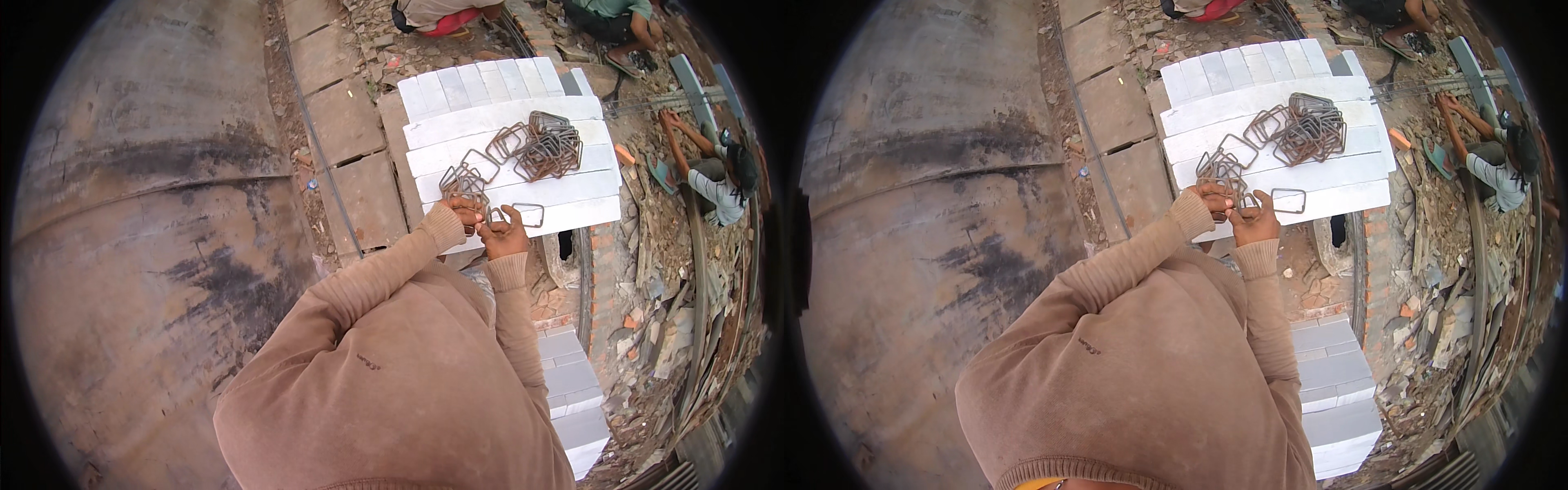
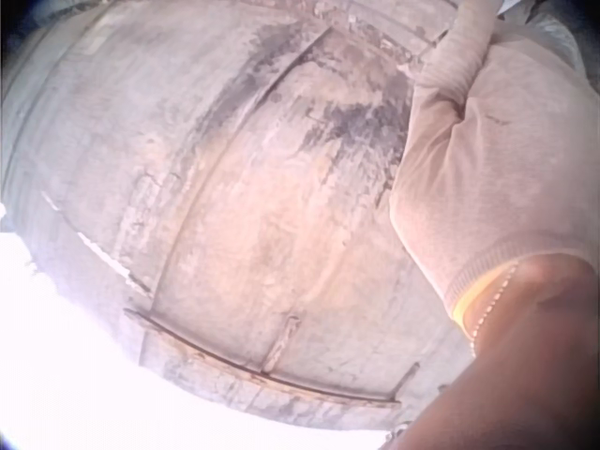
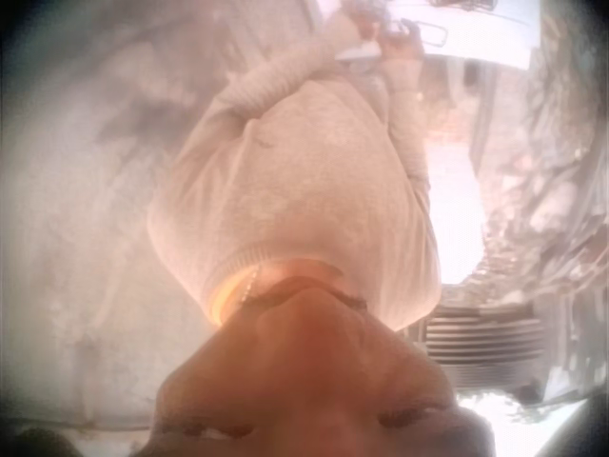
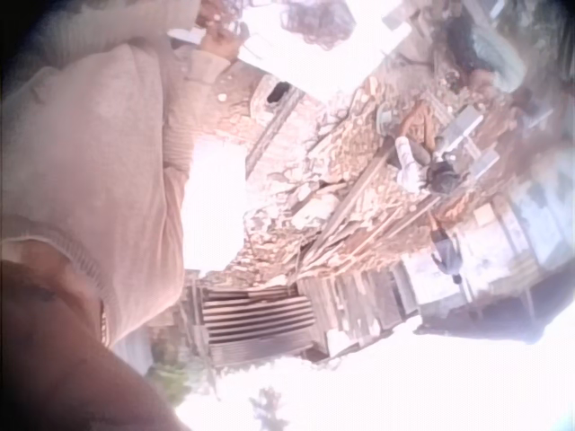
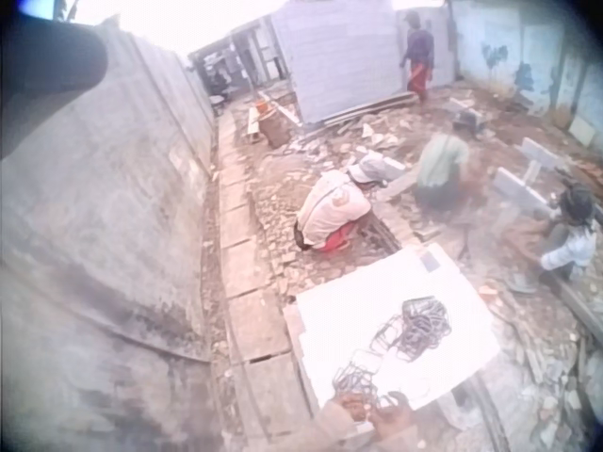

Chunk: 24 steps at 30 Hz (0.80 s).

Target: The person sorts through and arranges small metal wire stirrups on top of a stack of white blocks at a construction site.

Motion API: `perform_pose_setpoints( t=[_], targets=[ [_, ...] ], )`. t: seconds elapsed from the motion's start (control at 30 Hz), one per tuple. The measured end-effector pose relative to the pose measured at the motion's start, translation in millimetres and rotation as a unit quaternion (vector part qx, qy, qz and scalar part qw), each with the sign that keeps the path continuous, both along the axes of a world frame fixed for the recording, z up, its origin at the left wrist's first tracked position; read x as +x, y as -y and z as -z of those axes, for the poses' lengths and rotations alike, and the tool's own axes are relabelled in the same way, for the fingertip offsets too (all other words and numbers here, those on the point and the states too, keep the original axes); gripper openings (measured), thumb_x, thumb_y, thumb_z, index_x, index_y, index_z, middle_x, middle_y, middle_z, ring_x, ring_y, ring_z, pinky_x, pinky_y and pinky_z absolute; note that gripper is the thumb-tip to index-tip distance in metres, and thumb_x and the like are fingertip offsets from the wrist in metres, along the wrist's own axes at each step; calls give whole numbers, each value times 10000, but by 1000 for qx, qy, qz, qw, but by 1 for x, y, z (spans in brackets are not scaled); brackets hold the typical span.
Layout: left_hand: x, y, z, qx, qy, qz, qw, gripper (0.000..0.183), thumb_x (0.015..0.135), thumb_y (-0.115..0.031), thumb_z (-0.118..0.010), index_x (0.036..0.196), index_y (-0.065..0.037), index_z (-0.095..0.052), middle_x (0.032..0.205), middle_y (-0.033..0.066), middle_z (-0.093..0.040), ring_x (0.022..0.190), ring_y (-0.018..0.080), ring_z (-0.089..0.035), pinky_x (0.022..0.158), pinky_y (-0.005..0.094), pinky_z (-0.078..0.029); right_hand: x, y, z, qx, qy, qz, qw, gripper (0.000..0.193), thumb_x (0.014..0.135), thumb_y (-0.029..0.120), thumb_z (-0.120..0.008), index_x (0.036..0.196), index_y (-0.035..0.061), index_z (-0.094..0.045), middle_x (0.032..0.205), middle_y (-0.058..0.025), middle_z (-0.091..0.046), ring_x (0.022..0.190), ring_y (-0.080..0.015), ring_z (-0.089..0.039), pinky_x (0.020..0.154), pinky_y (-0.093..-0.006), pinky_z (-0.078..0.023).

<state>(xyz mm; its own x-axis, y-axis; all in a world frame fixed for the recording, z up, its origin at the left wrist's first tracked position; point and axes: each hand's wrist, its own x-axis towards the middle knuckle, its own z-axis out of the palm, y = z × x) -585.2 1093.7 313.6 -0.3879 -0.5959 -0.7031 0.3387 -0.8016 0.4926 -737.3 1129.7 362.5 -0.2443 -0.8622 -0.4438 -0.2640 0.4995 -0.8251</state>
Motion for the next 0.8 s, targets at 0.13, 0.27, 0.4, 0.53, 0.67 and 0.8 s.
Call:
perform_pose_setpoints(
  t=[0.13,0.27,0.4,0.53,0.67,0.8],
  targets=[
    [7,0,10,-238,23,50,970,349,756,-36,-730,1069,29,-589,870,113,-666,722,178,-650,614,273,-534,4,-2,3,-43,102,33,993,391,781,-8,-676,1125,-59,-496,760,-137,-667,690,-154,-660,596,-246,-511],
    [4,7,-26,-31,-6,-8,999,322,769,-62,-719,1054,29,-597,779,124,-667,628,134,-608,547,240,-482,4,2,-3,-53,181,162,969,262,830,-19,-623,1064,-53,-509,793,-124,-652,694,-161,-652,602,-241,-531],
    [12,13,-26,-29,20,27,999,352,797,-32,-688,1120,41,-569,856,122,-667,752,185,-660,624,265,-532,0,6,-10,-84,162,188,965,290,828,39,-658,1057,-81,-527,793,-130,-653,642,-159,-644,555,-250,-540],
    [9,16,-33,-33,59,25,997,325,818,-22,-663,1125,36,-573,871,123,-660,767,183,-653,648,280,-539,-12,9,-13,-69,203,265,940,225,827,27,-641,997,-85,-544,750,-133,-653,607,-152,-631,522,-247,-528],
    [7,19,-37,-96,2,-52,994,320,822,-35,-666,1127,19,-584,886,105,-661,789,164,-651,693,278,-557,-26,5,13,-21,225,324,919,199,812,31,-652,942,-68,-539,741,-129,-645,580,-148,-616,471,-256,-508],
    [10,26,-47,-85,-2,-61,995,315,831,-18,-651,1131,41,-572,892,109,-653,806,176,-648,716,298,-560,-27,5,14,-92,154,358,916,192,816,39,-657,940,-51,-541,741,-106,-631,631,-139,-615,527,-246,-515]
  ],
)
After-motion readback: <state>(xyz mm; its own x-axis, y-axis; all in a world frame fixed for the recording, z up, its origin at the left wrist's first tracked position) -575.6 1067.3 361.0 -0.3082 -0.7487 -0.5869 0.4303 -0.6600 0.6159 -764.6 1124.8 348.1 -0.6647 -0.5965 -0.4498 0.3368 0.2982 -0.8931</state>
